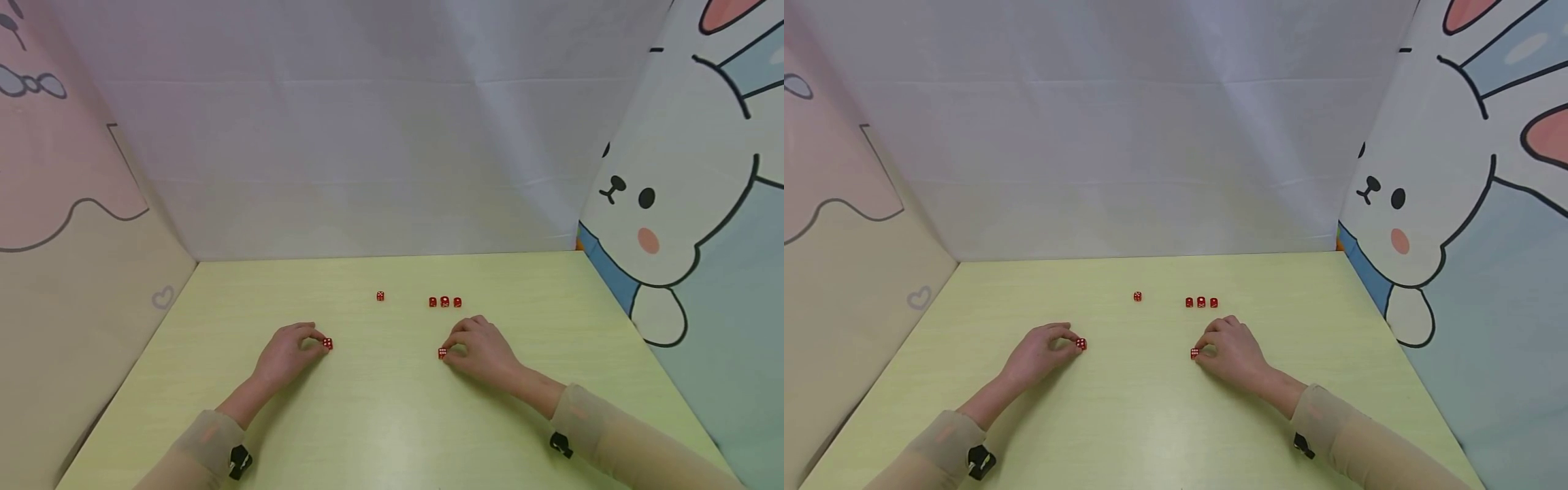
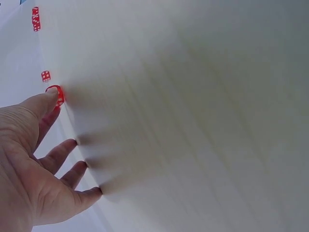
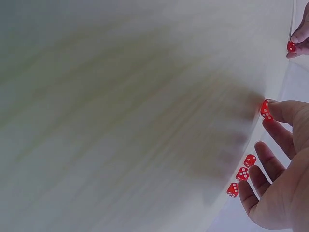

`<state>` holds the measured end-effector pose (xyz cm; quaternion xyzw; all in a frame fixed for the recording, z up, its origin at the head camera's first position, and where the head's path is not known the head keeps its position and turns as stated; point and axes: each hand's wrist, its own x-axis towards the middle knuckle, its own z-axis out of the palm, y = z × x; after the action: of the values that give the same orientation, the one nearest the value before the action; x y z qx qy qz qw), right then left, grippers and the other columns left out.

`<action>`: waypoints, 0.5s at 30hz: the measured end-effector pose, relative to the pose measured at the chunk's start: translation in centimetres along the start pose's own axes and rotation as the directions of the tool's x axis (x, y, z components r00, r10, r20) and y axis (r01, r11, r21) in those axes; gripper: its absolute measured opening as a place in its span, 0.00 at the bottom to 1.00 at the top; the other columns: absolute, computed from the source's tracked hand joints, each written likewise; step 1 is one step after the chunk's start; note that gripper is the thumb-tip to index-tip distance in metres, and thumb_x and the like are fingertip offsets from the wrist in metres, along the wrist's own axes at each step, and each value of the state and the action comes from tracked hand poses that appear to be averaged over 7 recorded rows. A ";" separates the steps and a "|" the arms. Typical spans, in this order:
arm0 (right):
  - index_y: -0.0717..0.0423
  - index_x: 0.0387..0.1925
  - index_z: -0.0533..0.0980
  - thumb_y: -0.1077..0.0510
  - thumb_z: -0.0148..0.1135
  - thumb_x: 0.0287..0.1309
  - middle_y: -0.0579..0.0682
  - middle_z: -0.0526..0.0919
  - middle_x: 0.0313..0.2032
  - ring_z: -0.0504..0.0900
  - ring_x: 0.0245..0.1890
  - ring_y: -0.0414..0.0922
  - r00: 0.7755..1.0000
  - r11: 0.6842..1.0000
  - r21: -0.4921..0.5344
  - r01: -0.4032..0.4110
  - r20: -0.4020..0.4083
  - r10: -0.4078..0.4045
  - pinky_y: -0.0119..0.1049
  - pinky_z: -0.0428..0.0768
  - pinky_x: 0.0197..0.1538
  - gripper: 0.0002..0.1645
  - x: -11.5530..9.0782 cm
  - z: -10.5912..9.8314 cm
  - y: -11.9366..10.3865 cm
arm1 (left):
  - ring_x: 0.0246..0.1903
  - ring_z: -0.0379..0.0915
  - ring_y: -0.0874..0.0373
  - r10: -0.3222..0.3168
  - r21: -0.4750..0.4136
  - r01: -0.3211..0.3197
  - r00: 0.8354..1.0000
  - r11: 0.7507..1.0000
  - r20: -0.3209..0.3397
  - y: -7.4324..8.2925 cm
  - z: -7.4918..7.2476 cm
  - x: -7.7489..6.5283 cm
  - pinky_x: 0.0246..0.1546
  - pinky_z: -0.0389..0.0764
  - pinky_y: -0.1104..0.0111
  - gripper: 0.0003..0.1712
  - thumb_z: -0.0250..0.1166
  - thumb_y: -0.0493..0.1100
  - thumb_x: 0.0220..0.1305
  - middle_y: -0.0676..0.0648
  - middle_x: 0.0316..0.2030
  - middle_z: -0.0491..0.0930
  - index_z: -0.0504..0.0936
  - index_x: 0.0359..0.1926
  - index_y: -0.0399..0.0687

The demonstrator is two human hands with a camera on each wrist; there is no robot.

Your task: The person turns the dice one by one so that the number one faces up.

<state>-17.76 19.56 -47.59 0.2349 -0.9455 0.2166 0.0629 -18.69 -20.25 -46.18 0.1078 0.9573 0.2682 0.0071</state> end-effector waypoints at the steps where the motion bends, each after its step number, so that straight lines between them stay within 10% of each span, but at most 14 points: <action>1: 0.41 0.34 0.89 0.53 0.76 0.53 0.41 0.81 0.41 0.75 0.48 0.47 1.000 1.000 0.000 0.000 0.000 0.000 0.46 0.77 0.53 0.05 0.0 0.0 0.0 | 0.64 0.69 0.33 0.004 0.002 -0.004 1.000 1.000 0.000 0.0 0.0 0.0 0.65 0.68 0.41 0.09 0.73 0.46 0.64 0.35 0.62 0.78 0.89 0.44 0.50; 15: 0.43 0.36 0.89 0.52 0.76 0.53 0.42 0.82 0.42 0.75 0.49 0.48 1.000 1.000 -0.003 -0.005 -0.011 0.005 0.46 0.77 0.53 0.07 0.0 -0.5 -0.2 | 0.65 0.69 0.34 -0.010 0.001 0.010 1.000 1.000 0.006 0.4 -0.4 0.0 0.66 0.68 0.41 0.12 0.73 0.46 0.65 0.36 0.63 0.77 0.89 0.47 0.49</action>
<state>-17.66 19.60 -47.04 0.2315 -0.9460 0.2165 0.0679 -18.68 -20.17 -45.61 0.1039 0.9579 0.2672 0.0112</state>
